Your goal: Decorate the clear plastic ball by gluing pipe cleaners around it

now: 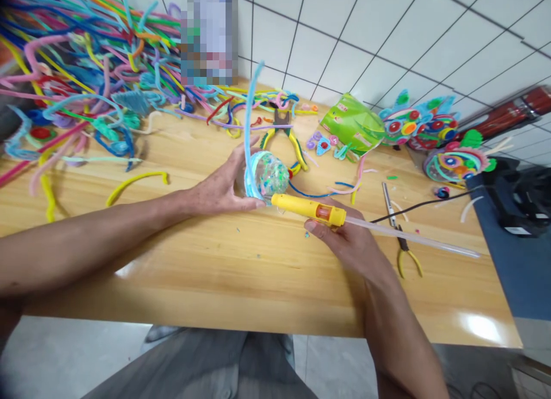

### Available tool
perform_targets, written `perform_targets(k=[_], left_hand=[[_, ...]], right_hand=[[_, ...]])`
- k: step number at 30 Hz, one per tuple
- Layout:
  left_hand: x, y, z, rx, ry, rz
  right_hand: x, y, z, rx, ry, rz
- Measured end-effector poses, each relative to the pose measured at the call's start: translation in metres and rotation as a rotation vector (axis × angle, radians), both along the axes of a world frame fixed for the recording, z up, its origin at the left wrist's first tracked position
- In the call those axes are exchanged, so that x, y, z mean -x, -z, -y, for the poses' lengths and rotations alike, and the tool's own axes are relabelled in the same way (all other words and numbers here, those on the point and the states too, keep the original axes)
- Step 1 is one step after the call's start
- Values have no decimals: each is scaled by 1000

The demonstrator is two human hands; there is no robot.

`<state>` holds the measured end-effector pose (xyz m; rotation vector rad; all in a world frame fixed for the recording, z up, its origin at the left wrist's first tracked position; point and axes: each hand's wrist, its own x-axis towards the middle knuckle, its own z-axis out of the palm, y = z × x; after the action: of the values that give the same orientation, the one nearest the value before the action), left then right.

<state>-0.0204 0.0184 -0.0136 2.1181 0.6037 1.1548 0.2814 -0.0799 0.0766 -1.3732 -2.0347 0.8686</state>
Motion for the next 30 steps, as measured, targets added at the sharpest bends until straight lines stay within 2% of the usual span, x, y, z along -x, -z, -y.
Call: perform_targets(k=[11, 19, 26, 30], left_hand=[[2, -8, 3, 63, -13, -54], [4, -15, 7, 106, -40, -117], [5, -14, 6, 27, -48, -133], [7, -15, 5, -96, -52, -123]], right_hand=[[4, -2, -3, 82, 34, -59], [0, 8, -3, 143, 63, -83], [-5, 14, -2, 215, 103, -97], [-3, 13, -3, 208, 107, -108]])
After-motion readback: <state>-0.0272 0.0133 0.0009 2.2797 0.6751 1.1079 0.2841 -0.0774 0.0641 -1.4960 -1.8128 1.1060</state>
